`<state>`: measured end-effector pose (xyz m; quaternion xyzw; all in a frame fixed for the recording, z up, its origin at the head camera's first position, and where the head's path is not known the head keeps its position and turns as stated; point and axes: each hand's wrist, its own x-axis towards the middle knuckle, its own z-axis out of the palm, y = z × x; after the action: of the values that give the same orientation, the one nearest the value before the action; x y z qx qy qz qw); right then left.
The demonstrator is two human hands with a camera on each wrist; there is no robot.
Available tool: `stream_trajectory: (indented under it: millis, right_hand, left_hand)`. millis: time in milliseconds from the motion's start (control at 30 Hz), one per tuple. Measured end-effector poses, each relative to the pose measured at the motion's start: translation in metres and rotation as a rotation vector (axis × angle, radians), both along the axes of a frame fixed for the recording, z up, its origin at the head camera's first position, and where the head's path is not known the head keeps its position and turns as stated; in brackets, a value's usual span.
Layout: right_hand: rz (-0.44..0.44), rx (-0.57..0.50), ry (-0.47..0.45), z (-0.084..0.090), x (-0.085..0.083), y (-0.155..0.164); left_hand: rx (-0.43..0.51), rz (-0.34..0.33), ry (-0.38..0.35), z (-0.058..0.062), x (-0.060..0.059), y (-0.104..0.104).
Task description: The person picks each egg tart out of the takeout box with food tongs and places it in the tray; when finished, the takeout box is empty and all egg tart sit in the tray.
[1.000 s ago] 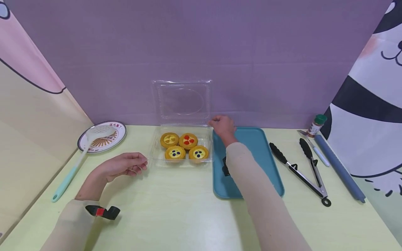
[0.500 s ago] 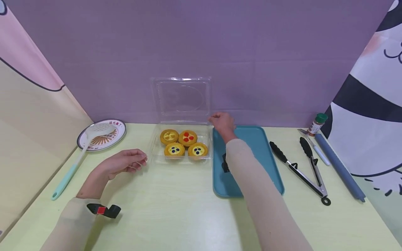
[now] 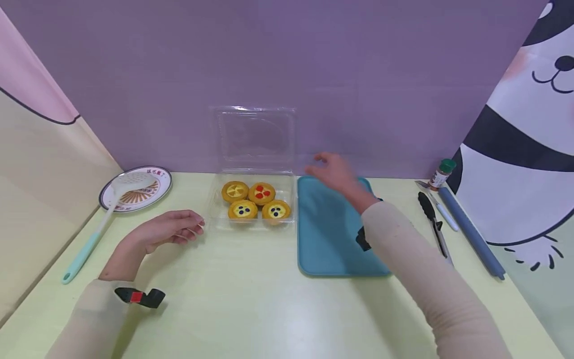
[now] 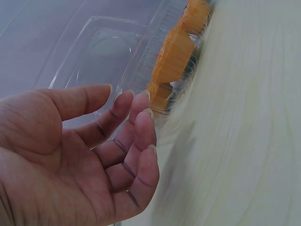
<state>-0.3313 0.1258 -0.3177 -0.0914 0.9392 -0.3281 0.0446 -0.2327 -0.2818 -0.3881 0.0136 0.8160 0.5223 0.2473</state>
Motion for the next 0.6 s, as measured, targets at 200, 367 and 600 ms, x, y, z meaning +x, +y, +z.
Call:
stream_trajectory:
  millis: [200,367,600]
  right_hand:
    - [0.123,0.168,0.193,0.008,0.042,0.044]
    - [0.130,0.307,0.331,-0.008,0.077,0.078]
    - [0.024,0.278,0.361,-0.036,0.095,0.137]
  left_hand:
    - [-0.009,-0.006,-0.003,0.001,-0.001,-0.001]
    - [-0.010,-0.012,-0.009,0.002,-0.001,-0.002]
    - [0.001,-0.021,-0.005,0.001,-0.002,0.000]
